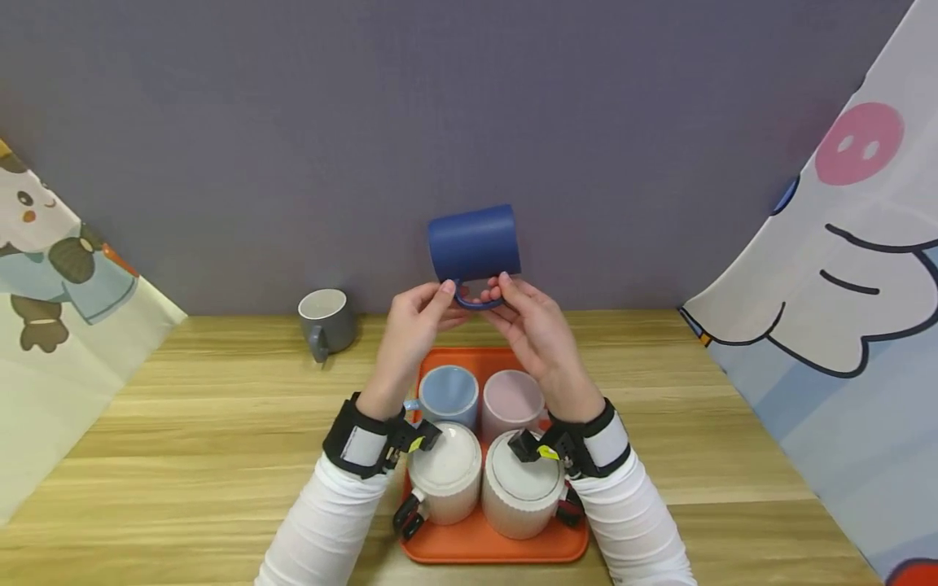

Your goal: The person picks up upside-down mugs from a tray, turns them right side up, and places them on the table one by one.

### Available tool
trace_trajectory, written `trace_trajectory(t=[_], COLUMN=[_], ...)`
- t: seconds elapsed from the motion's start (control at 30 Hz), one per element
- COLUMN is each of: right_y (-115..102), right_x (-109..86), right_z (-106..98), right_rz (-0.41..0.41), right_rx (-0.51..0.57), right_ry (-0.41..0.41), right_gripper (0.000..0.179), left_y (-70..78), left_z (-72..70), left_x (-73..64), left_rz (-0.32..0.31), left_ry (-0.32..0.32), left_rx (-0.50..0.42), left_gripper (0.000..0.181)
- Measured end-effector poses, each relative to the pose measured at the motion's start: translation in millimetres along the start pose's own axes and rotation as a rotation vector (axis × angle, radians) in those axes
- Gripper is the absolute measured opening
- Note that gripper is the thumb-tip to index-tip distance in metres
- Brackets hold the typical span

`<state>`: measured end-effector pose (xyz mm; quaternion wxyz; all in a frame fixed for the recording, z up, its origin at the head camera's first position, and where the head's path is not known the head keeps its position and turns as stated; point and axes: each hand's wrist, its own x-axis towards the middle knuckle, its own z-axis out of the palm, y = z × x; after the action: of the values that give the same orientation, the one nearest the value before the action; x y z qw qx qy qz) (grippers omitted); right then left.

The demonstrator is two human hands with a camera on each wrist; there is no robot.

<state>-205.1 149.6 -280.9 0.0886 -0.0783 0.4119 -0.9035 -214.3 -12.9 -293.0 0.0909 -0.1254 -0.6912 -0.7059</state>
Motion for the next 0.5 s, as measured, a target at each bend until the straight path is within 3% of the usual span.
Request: trace_trajectory(t=[0.13,0.23,0.4,0.5], right_y=[1,4,8,9], right_x=[1.2,3.4,8.0,9.1], right_z=[-2,-2,-2,-2], right_rz=[-0.001,0.009,0.012,0.003], right_rx=[-0.037,-0.059,-0.127,-0.155], right_ry=[-0.002,-0.003,-0.001,0.005], right_gripper=[0.019,0.020,0.019,0.019], left_y=[0.6,0.2,-5.3,-9.7], left_z=[-11.8,-19.3,-31.7,-39.8], left_x=[2.2,1.7,0.5,0.5], left_rz=[-0.004,0.007,0.118,0.208], left_ry=[-0.043,-0.035,0.043,0.100], left_rx=[0.160,0.295,0.528,0.618], left_gripper=[0.030,0.028,0.022,0.020])
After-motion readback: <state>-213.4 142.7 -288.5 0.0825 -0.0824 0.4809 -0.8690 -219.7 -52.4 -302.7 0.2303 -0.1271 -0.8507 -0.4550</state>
